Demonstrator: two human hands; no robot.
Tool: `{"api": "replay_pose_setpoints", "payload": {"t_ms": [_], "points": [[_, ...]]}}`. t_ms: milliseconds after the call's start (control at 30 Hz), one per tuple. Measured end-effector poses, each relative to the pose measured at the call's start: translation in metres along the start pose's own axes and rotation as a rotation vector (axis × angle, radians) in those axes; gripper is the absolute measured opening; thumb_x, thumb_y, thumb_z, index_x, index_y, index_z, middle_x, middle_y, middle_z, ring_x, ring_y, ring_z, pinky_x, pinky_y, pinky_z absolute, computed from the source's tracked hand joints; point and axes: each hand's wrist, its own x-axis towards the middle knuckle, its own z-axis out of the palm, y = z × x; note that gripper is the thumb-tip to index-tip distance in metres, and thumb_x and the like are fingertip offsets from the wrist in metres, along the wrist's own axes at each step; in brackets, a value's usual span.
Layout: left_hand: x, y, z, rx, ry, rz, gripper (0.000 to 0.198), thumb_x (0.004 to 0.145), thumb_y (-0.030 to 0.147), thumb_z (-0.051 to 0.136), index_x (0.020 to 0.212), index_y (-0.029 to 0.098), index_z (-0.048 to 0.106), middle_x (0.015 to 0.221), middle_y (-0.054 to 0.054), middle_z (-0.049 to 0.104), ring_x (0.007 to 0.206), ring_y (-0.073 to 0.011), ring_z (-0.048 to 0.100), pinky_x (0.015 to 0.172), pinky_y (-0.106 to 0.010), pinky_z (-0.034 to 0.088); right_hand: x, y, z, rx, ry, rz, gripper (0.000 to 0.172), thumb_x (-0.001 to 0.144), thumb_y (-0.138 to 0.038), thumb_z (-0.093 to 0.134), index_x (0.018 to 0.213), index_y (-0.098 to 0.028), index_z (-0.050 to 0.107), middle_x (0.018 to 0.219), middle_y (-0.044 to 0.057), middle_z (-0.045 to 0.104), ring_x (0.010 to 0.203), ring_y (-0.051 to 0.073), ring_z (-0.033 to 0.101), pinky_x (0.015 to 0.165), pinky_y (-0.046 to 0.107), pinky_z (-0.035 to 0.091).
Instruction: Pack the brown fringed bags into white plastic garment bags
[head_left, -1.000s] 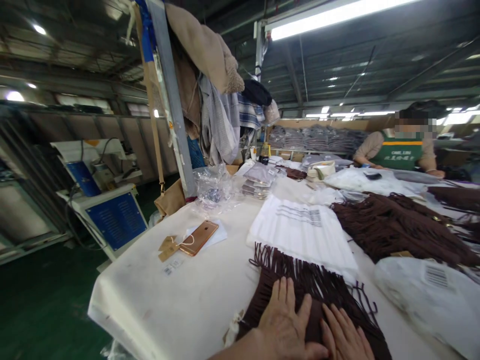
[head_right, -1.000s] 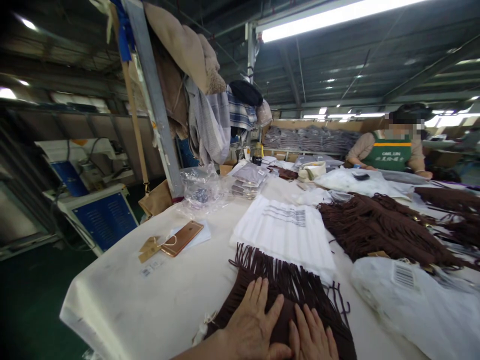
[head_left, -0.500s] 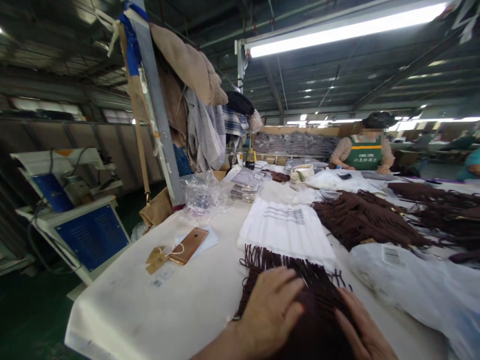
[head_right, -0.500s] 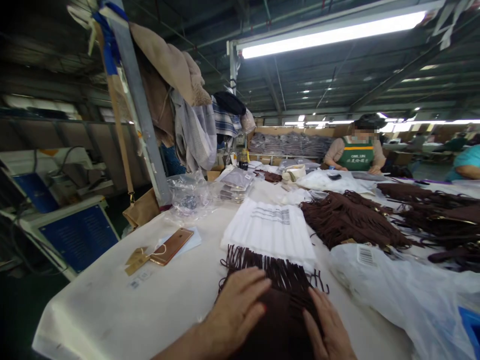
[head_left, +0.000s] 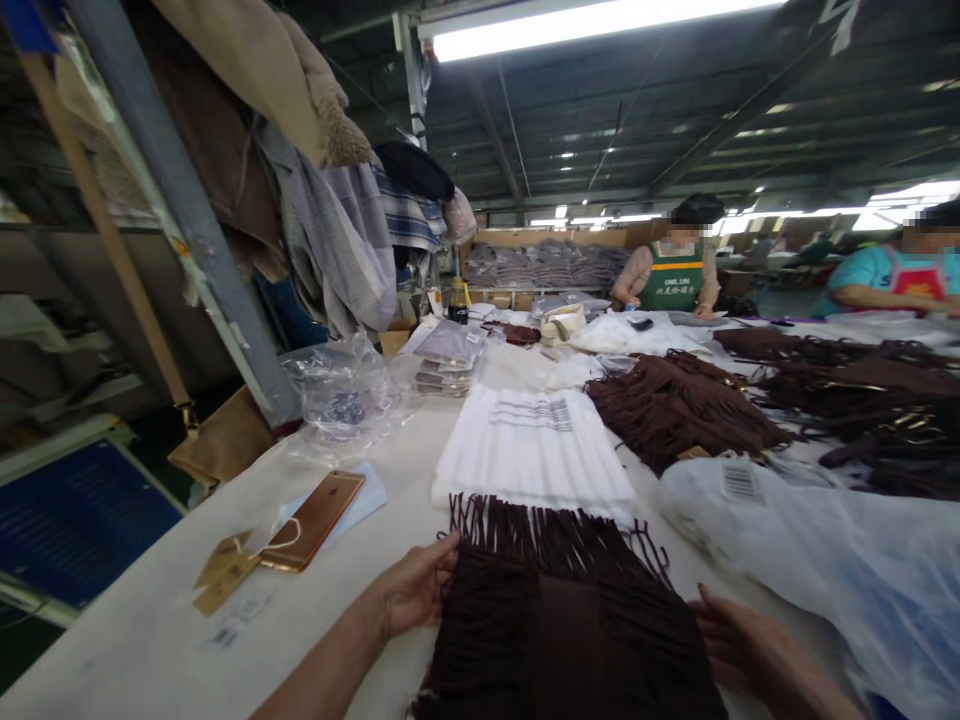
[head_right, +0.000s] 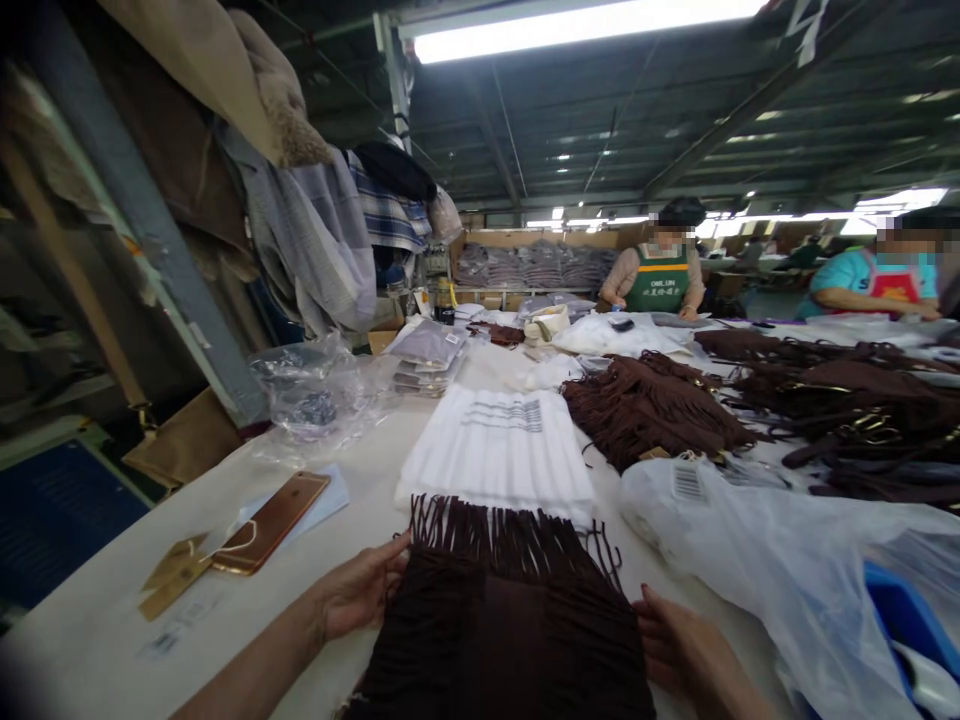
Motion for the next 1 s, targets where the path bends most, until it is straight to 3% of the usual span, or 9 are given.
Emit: {"api": "replay_pose_setpoints", "payload": {"t_ms": [100, 233, 433, 633, 767, 833, 933, 1000], "points": [[0.013, 0.011, 0.0, -0.054, -0.122, -0.092, 0.052, 0.06, 0.06, 0.072, 0.074, 0.01, 0.064, 0.07, -0.006, 0.068, 0.069, -0.0175, 0.065, 0.071, -0.025, 0.049, 0.012, -0.016, 0.003, 0.384, -0.432, 0.414, 0.031, 0.079, -0.041, 0.06, 0.076, -0.012, 0.069, 0.084, 0.013, 0.073, 0.081, 0.023, 0.069, 0.076, 0.029, 0.053], [0.031, 0.022, 0.001, -0.064, -0.323, -0.138, 0.055, 0.066, 0.058, 0.07, 0.088, 0.008, 0.066, 0.083, -0.009, 0.072, 0.089, -0.0218, 0.066, 0.086, -0.027, 0.047, 0.029, -0.026, 0.016, 0.651, -0.673, 0.483, 0.024, 0.082, -0.031, 0.061, 0.087, -0.01, 0.07, 0.088, 0.009, 0.073, 0.093, 0.02, 0.066, 0.098, 0.031, 0.041], [0.067, 0.036, 0.007, -0.016, -0.604, -0.352, 0.05, 0.063, 0.053, 0.074, 0.088, 0.01, 0.067, 0.082, -0.005, 0.072, 0.091, -0.0171, 0.065, 0.091, -0.024, 0.044, 0.054, -0.029, 0.031, 0.681, -0.9, 0.592, 0.033, 0.084, -0.035, 0.056, 0.101, -0.009, 0.068, 0.097, 0.01, 0.071, 0.1, 0.02, 0.063, 0.106, 0.035, 0.032], [0.097, 0.035, 0.031, -0.016, -0.709, -0.452, 0.049, 0.059, 0.046, 0.078, 0.09, 0.009, 0.068, 0.084, -0.009, 0.072, 0.091, -0.026, 0.065, 0.091, -0.037, 0.046, 0.068, -0.049, 0.049, 0.623, -1.021, 0.455, 0.042, 0.078, -0.037, 0.061, 0.111, -0.01, 0.063, 0.105, 0.013, 0.068, 0.108, 0.023, 0.059, 0.105, 0.039, 0.031], [0.103, 0.045, 0.045, 0.031, -0.749, -0.386, 0.052, 0.052, 0.041, 0.083, 0.093, 0.012, 0.068, 0.086, -0.008, 0.071, 0.089, -0.0279, 0.066, 0.087, -0.04, 0.049, 0.073, -0.063, 0.055, 0.625, -1.061, 0.38, 0.049, 0.075, -0.034, 0.064, 0.119, -0.015, 0.058, 0.11, 0.012, 0.066, 0.107, 0.023, 0.06, 0.103, 0.04, 0.034], [0.097, 0.059, 0.053, 0.183, -0.825, -0.331, 0.057, 0.05, 0.042, 0.084, 0.097, 0.014, 0.067, 0.087, -0.006, 0.071, 0.089, -0.0278, 0.066, 0.085, -0.038, 0.05, 0.068, -0.07, 0.05, 0.568, -1.046, 0.343, 0.052, 0.075, -0.031, 0.064, 0.124, -0.02, 0.054, 0.112, 0.008, 0.066, 0.105, 0.022, 0.06, 0.101, 0.04, 0.037], [0.075, 0.077, 0.066, 0.579, -0.99, -0.205, 0.052, 0.062, 0.037, 0.078, 0.108, 0.017, 0.064, 0.098, -0.003, 0.07, 0.099, -0.0279, 0.062, 0.088, -0.036, 0.049, 0.045, -0.074, 0.038, 0.26, -0.997, 0.17, 0.049, 0.081, -0.031, 0.059, 0.128, -0.026, 0.05, 0.116, 0.004, 0.064, 0.106, 0.022, 0.06, 0.096, 0.038, 0.043], [0.057, 0.074, 0.071, 0.84, -1.008, 0.047, 0.052, 0.07, 0.034, 0.071, 0.119, 0.02, 0.057, 0.113, -0.003, 0.066, 0.108, -0.0288, 0.058, 0.095, -0.039, 0.045, 0.026, -0.065, 0.033, -0.06, -0.892, -0.081, 0.043, 0.085, -0.031, 0.053, 0.128, -0.03, 0.051, 0.118, 0.003, 0.064, 0.107, 0.021, 0.06, 0.093, 0.034, 0.046]]}}
